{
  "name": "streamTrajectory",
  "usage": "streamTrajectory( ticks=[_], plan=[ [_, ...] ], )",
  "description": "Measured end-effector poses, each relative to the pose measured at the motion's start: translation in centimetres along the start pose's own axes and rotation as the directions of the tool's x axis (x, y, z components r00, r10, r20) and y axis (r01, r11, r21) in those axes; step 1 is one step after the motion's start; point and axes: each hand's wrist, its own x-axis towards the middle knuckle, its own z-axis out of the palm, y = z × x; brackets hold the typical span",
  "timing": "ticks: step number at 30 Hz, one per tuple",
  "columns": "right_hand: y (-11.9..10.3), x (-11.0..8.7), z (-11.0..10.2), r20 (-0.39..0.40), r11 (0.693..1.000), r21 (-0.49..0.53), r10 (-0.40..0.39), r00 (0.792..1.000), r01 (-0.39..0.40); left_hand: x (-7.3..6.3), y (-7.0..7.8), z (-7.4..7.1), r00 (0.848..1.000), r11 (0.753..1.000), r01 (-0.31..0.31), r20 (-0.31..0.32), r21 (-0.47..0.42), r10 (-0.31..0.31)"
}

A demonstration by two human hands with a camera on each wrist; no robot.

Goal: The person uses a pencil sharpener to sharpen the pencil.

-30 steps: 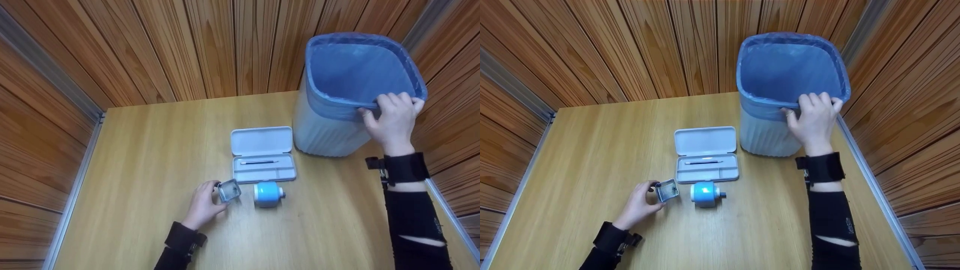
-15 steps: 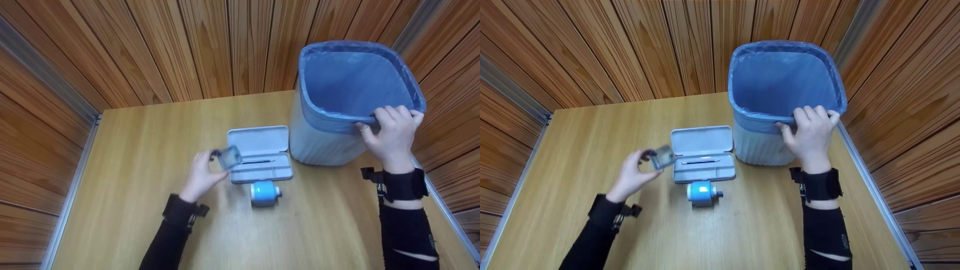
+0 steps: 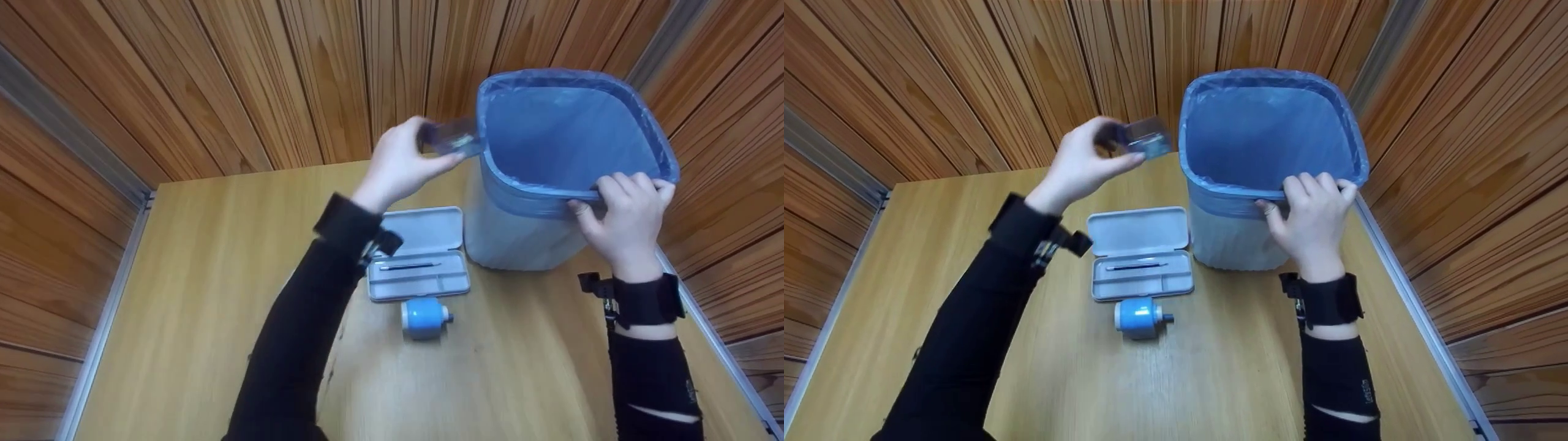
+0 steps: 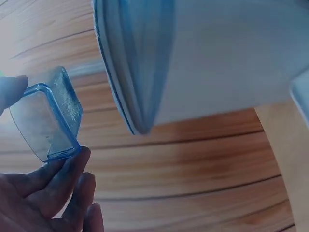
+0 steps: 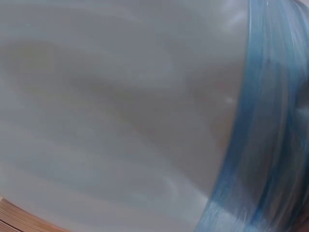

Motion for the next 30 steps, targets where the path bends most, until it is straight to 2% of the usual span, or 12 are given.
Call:
streamTrajectory(
  ticks=[3,5,9,11,13,17,20,23,25,26,28,30],
  plan=[
    [-0.2,0.0,0.1,0.006,1.0,0.007,-0.005,1.0,0.005,1.4,2.8,0.9,1.0,0.982,-0.024,0.014,0.188,0.022],
    [-0.4,0.0,0.3,0.009,1.0,0.012,-0.004,1.0,0.004,1.9,4.3,1.7,0.998,0.928,-0.068,0.019,0.366,0.066],
    [-0.8,0.0,0.5,0.009,1.0,0.02,0.002,1.0,-0.002,2.0,5.7,3.7,0.95,0.665,-0.239,0.028,0.707,0.312],
    [-1.0,0.0,0.7,0.006,1.0,0.02,-0.001,1.0,0.001,1.9,5.6,4.6,0.871,0.456,-0.317,0.064,0.832,0.488],
    [-1.2,0.0,0.9,-0.004,1.0,0.021,-0.005,1.0,0.005,1.8,5.3,5.3,0.761,0.194,-0.347,0.154,0.918,0.63],
    [-1.4,0.1,1.1,-0.019,1.0,0.023,-0.012,1.0,0.013,1.9,4.4,5.8,0.534,-0.302,-0.27,0.403,0.914,0.743],
    [-1.4,0.2,1.1,-0.018,1.0,0.023,-0.014,1.0,0.015,2.1,3.7,5.7,0.422,-0.455,-0.196,0.493,0.869,0.761],
    [-1.5,0.3,1.3,-0.011,1.0,0.025,-0.017,1.0,0.018,2.2,2.9,5.4,0.372,-0.474,-0.15,0.493,0.868,0.786],
    [-1.5,0.4,1.4,-0.007,0.999,0.029,-0.02,1.0,0.02,2.2,2.5,5.1,0.393,-0.428,-0.159,0.455,0.89,0.799],
    [-1.5,0.4,1.5,-0.007,0.999,0.031,-0.02,1.0,0.02,2.1,2.3,5.0,0.428,-0.367,-0.186,0.412,0.911,0.805],
    [-1.4,0.5,1.6,-0.009,0.999,0.036,-0.02,1.0,0.02,1.9,2.1,4.7,0.555,-0.141,-0.276,0.277,0.951,0.785],
    [-1.4,0.6,1.8,-0.013,0.999,0.041,-0.018,1.0,0.019,1.6,2.0,4.3,0.722,0.217,-0.334,0.101,0.917,0.685]
  ],
)
